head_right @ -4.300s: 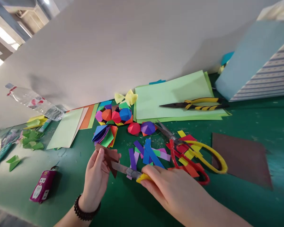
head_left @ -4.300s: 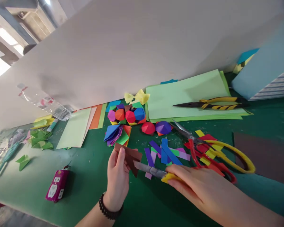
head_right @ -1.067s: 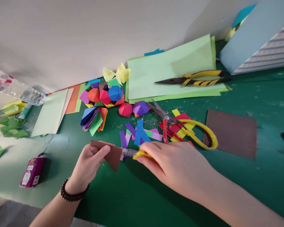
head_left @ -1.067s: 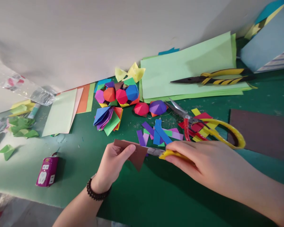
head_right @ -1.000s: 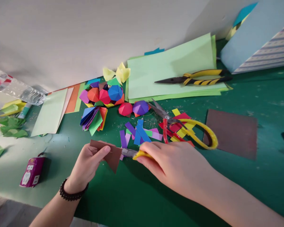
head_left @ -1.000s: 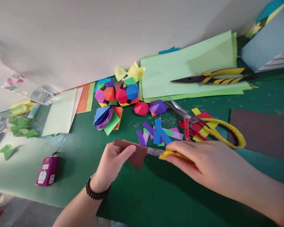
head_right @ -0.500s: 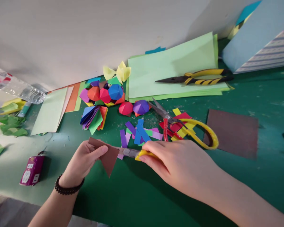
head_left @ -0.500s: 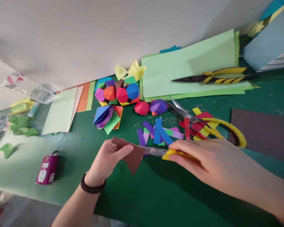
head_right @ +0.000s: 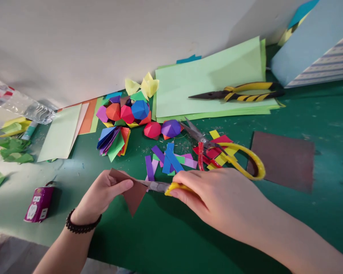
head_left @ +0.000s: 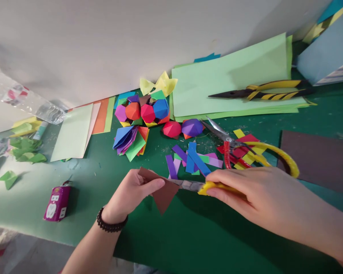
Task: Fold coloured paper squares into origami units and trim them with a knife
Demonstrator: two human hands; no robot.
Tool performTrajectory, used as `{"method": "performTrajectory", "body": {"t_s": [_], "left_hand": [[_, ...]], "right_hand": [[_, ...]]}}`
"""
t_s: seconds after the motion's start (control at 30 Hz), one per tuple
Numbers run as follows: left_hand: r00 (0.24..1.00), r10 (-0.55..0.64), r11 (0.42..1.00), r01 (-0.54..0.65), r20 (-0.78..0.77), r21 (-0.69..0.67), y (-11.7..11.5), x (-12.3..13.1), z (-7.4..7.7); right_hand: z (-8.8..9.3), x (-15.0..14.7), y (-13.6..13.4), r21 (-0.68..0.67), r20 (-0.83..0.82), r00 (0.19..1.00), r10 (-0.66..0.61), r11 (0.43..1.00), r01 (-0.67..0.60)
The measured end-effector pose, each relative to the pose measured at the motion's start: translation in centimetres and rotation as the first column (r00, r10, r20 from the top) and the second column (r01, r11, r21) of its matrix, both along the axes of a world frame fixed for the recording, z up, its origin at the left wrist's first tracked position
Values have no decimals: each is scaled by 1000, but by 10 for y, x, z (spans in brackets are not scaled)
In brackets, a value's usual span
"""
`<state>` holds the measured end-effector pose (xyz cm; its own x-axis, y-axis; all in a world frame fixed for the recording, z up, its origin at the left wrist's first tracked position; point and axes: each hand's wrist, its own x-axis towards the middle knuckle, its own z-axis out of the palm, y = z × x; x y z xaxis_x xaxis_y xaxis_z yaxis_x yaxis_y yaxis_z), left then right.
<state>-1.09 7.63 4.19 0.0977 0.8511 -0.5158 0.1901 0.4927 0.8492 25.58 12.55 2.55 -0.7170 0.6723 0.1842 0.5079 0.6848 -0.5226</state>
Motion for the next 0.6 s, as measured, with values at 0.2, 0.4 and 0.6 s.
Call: {"method": "performTrajectory", "body": {"t_s": [0.2,0.4,0.6], "left_hand": [[997,-52,999,51,53,7,1,0,4],[971,-166,986,166,173,14,2,9,6],[965,-200,980,198,170,26,0,13,5]], "right_hand": [[3,3,0,-98,19,1000,-2,995,4],[-1,-2,-5,-132,16,1000,20,991,-18],[-6,-10,-9,-76,-5,1000,-3,997,3]]}}
